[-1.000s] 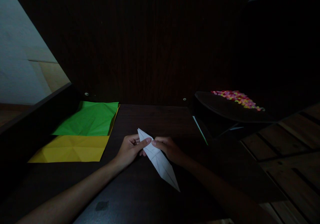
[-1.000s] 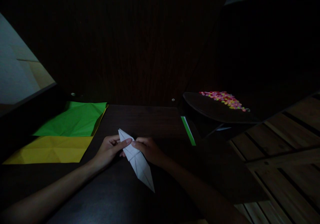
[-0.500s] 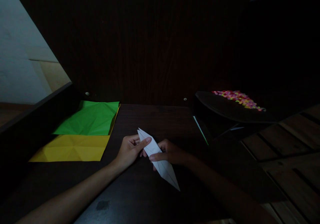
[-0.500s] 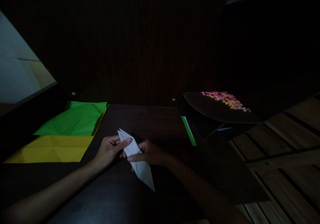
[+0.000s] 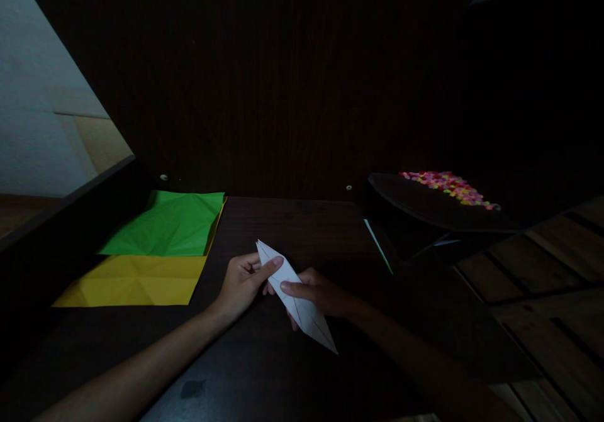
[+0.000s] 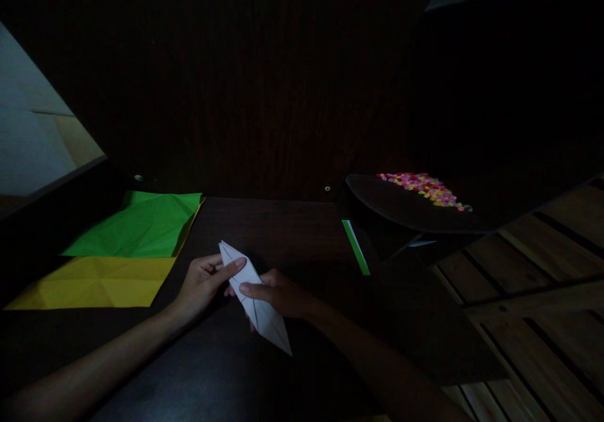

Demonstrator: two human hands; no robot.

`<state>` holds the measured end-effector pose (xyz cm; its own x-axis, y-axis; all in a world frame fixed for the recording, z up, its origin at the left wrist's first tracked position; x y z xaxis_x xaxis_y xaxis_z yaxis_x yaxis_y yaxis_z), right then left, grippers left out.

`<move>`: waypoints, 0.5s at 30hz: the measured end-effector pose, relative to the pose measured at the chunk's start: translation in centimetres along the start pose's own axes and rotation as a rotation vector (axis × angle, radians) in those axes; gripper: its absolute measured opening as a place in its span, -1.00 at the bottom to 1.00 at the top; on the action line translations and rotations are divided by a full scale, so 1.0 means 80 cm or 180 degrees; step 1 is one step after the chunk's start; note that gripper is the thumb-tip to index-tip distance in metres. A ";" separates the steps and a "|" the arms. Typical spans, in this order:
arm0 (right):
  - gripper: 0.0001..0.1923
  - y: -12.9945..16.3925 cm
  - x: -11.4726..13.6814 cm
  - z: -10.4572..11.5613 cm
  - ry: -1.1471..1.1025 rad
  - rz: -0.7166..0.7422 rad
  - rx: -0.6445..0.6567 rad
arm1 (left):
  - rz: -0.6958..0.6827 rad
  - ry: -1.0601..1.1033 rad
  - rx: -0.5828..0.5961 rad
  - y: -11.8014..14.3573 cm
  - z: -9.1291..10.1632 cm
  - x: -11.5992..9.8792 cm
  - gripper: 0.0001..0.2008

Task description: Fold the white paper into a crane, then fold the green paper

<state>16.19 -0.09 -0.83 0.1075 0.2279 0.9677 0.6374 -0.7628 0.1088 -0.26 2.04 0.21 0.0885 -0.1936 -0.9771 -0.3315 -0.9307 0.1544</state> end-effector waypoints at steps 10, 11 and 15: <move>-0.37 -0.002 -0.009 0.004 -0.0187 -0.0015 -0.0071 | -0.0012 0.0005 -0.0010 0.001 -0.001 -0.001 -0.70; -0.37 -0.002 -0.008 0.003 -0.0156 -0.0023 -0.0101 | -0.0019 -0.0011 -0.0005 0.001 -0.001 -0.001 -0.70; -0.42 -0.004 -0.001 0.000 0.0240 0.0384 -0.0262 | -0.0050 -0.0045 -0.0015 0.000 0.000 -0.003 -0.71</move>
<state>16.01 0.14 -0.96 0.1201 0.0879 0.9889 0.5584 -0.8296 0.0059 -0.29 2.06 0.49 0.0803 -0.1747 -0.9813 -0.3257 -0.9351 0.1398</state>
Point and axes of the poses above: each hand's wrist, its own y-axis away from the middle knuckle, its own z-axis out of the back of the hand, x = y × z, the point moved 2 cm from there along -y, towards the middle knuckle, and after that the axes turned 11 degrees about z, right-handed, at the moved point
